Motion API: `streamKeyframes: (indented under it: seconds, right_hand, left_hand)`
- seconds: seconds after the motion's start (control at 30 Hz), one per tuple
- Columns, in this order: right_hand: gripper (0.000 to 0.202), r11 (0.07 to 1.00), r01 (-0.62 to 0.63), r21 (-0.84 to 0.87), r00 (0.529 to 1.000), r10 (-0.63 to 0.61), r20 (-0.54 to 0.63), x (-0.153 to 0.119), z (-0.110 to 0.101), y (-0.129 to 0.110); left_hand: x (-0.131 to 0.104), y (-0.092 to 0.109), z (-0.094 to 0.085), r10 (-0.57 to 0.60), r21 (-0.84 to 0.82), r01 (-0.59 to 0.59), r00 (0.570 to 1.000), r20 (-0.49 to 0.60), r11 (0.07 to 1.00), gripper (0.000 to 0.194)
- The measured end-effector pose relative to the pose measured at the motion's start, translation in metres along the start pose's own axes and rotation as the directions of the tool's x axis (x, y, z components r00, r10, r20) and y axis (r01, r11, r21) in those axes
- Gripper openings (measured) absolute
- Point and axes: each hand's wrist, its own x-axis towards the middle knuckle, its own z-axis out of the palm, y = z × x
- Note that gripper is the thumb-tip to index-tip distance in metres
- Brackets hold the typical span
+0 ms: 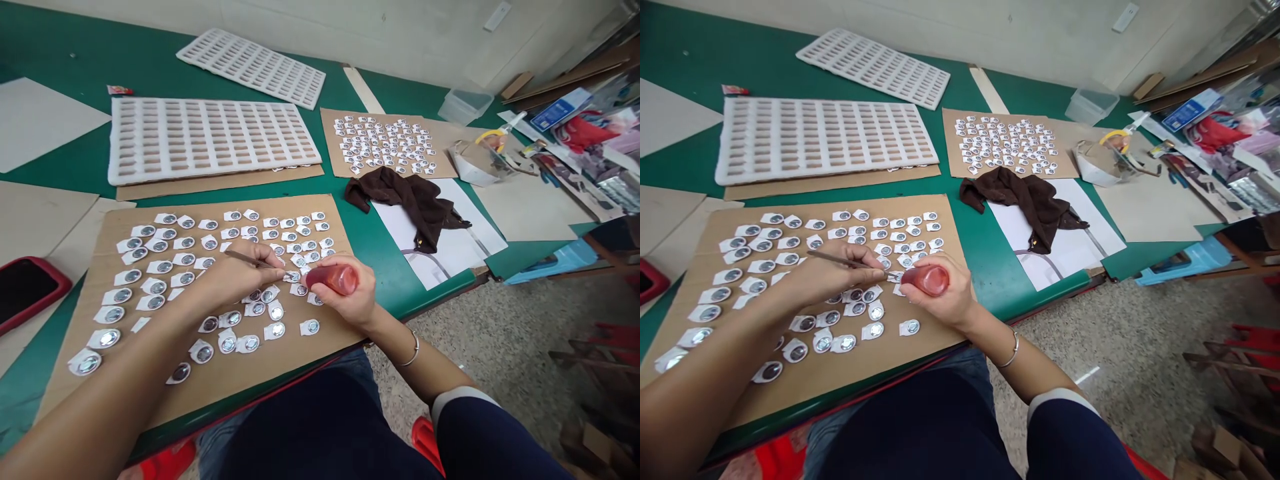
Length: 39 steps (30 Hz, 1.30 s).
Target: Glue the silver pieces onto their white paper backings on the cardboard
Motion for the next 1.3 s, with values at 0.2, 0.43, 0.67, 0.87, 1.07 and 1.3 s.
streamKeyframes:
  seconds: [0.2, 0.43, 0.67, 0.87, 1.07, 1.3]
  right_hand:
    - [0.032, 1.0, 0.016, 0.025, 1.0, -0.017, 0.023, 0.0003, 0.0029, 0.0025]
    - [0.031, 0.999, 0.037, -0.011, 0.999, -0.037, 0.037, 0.0015, 0.0058, 0.0043]
    - [0.031, 0.999, 0.034, 0.02, 0.998, -0.035, 0.043, 0.001, 0.0047, 0.0041]
    - [0.03, 1.0, 0.018, 0.015, 0.999, -0.018, 0.043, 0.0013, 0.0042, 0.0041]
    - [0.03, 1.0, 0.021, 0.009, 0.999, -0.021, 0.047, 0.0023, 0.0036, 0.0036]
    - [0.029, 1.0, 0.025, -0.013, 0.999, -0.025, 0.031, 0.0034, 0.0049, 0.0032]
  left_hand:
    - [-0.0013, -0.0003, -0.0006, -0.017, 0.011, 0.017, 1.0, -0.001, 1.0, 0.019]
    - [-0.0009, -0.002, -0.0008, -0.001, 0.028, 0.001, 1.0, -0.002, 1.0, 0.021]
    - [0.0004, -0.0033, -0.0005, 0.023, 0.05, -0.024, 1.0, 0.007, 0.998, 0.018]
    - [-0.002, 0.0002, 0.0002, 0.027, 0.045, -0.028, 1.0, 0.005, 0.999, 0.017]
    - [-0.0021, -0.0004, -0.0008, 0.038, 0.071, -0.038, 0.999, 0.001, 0.997, 0.018]
    - [-0.0022, -0.0035, -0.0011, 0.034, 0.049, -0.034, 0.999, 0.008, 0.998, 0.018]
